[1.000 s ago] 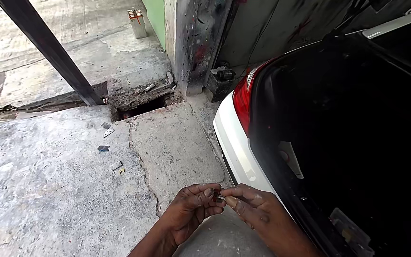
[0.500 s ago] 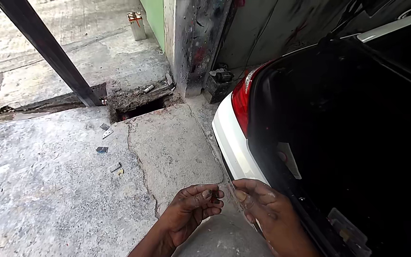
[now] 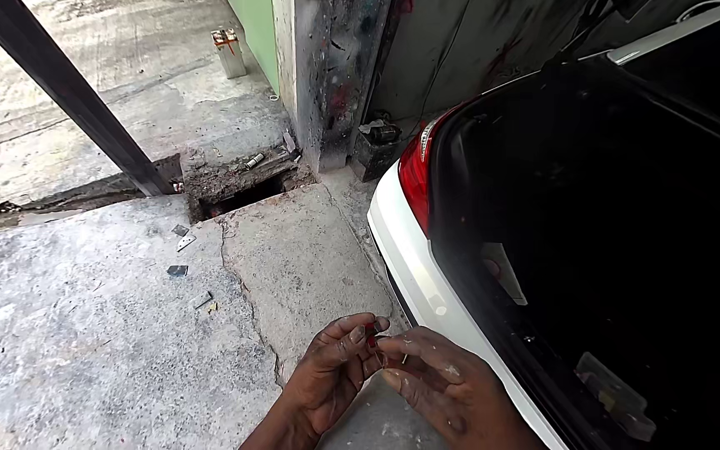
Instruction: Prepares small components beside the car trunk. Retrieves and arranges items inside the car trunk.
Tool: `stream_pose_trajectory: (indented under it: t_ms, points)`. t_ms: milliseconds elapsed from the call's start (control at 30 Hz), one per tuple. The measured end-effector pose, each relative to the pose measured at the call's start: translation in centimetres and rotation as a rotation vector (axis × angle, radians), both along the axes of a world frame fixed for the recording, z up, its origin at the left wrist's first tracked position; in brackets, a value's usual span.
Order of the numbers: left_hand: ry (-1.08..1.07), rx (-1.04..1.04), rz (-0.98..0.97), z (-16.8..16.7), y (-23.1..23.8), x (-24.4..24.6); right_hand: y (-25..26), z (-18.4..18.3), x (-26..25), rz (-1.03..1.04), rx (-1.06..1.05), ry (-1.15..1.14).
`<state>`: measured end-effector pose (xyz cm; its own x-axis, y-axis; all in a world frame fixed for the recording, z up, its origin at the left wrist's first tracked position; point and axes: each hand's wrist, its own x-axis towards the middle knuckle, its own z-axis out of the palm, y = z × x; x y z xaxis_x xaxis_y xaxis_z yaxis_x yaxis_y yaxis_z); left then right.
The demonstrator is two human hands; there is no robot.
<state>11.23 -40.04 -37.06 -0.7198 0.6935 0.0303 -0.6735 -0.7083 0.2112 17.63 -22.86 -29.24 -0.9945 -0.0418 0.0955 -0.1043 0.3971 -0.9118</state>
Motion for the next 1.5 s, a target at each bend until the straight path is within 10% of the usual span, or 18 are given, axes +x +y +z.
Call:
stream_pose_trajectory:
  t_ms: [1500]
  points:
    - [-0.080,-0.190,-0.020,-0.50,0.62,0.58,0.93,-0.86,-0.18,-0.035,-0.084,-0.182]
